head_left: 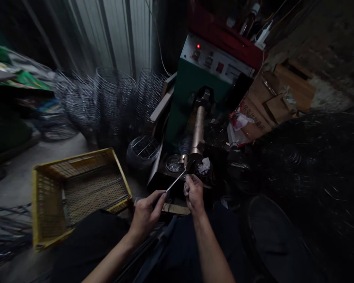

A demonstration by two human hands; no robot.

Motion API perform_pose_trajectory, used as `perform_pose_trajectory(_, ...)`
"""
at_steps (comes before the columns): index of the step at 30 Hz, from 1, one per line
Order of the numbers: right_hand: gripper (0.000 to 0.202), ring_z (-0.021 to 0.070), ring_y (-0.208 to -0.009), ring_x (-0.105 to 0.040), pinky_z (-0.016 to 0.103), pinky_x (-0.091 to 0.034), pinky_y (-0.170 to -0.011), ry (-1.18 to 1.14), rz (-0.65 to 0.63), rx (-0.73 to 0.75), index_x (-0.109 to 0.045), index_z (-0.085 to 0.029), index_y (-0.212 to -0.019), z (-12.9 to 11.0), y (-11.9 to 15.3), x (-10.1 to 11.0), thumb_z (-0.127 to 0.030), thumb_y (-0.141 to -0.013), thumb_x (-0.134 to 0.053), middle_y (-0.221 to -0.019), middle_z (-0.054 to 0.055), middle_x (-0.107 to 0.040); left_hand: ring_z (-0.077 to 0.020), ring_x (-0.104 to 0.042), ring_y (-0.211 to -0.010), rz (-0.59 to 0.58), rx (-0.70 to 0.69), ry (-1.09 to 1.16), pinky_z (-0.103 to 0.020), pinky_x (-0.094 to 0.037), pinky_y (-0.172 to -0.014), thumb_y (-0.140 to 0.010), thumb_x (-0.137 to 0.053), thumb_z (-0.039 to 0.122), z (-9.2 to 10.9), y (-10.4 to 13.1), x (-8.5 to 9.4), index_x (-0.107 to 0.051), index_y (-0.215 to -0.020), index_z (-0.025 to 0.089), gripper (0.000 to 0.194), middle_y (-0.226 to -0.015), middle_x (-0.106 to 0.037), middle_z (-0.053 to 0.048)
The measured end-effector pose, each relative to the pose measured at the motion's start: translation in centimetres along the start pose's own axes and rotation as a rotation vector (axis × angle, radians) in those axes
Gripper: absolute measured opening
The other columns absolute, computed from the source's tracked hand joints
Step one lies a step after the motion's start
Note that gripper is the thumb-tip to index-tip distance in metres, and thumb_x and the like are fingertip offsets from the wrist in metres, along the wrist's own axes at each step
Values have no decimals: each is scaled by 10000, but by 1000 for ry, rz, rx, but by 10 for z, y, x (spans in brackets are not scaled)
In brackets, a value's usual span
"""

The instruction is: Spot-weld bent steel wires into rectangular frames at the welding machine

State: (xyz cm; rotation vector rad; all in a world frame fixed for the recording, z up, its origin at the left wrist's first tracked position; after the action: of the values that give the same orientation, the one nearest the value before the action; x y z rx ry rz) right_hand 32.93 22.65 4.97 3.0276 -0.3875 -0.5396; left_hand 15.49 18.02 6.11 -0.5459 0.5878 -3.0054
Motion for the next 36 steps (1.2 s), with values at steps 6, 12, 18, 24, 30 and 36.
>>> perform_pose_trajectory(6, 367, 23, -372, -288, 133, -201, -333, 3, -6, 8, -547, -178, -750, -2, -5, 1, -459, -734, -784, -483, -107, -418, -135, -675, -631, -13, 54, 41, -189, -467, -591, -948, -566, 337, -1, -4, -3, -726, -971, 155, 243, -750, -728, -11)
perform_pose_trajectory(12, 353, 19, -366, -284, 140, -192, -334, 14, 10, -1, -543, -178, -738, -4, -9, 0, -439, -737, -780, -487, -108, -407, -132, -646, -626, -31, 92, 85, -195, -455, -598, -951, -549, 364, 0, -7, -6, -719, -942, 158, 268, -737, -708, -14)
perform_pose_trajectory(18, 356, 28, -370, -267, 154, -195, -333, 27, 11, -15, -578, -174, -748, -6, -8, -3, -465, -713, -778, -469, -107, -399, -100, -517, -482, -45, 81, 23, -197, -369, -501, -954, -536, 363, 7, -8, -3, -713, -924, 154, 276, -590, -608, 25)
perform_pose_trajectory(24, 367, 25, -356, -274, 157, -189, -337, 106, 43, 26, -552, -177, -713, -7, -9, 4, -477, -733, -761, -468, -106, -407, -107, -527, -515, -91, 60, 31, -200, -376, -526, -950, -528, 372, 3, -18, -2, -715, -885, 140, 305, -613, -623, 4)
perform_pose_trajectory(30, 356, 29, -354, -274, 160, -187, -344, 121, 110, 81, -540, -181, -686, -11, -17, 14, -457, -708, -762, -451, -108, -400, -120, -543, -598, -191, 43, 107, -200, -385, -568, -939, -533, 390, -1, -45, -3, -728, -858, 125, 339, -666, -652, -16)
perform_pose_trajectory(36, 369, 31, -355, -277, 154, -191, -350, 170, 91, 98, -521, -191, -698, -15, -18, 15, -483, -730, -744, -455, -112, -385, -112, -483, -573, -259, 14, 111, -206, -363, -549, -939, -534, 425, -5, -59, 2, -727, -826, 124, 375, -625, -598, -1)
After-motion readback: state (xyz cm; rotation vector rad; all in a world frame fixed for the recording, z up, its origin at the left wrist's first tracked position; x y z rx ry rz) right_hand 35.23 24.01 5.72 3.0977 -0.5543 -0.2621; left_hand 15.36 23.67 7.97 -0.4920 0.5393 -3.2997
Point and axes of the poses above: each hand's wrist, its own y-axis away from the middle knuckle, its own x-axis out of the back of the hand, z = x × y, the point moved 3 cm from there along -y, towards the middle knuckle
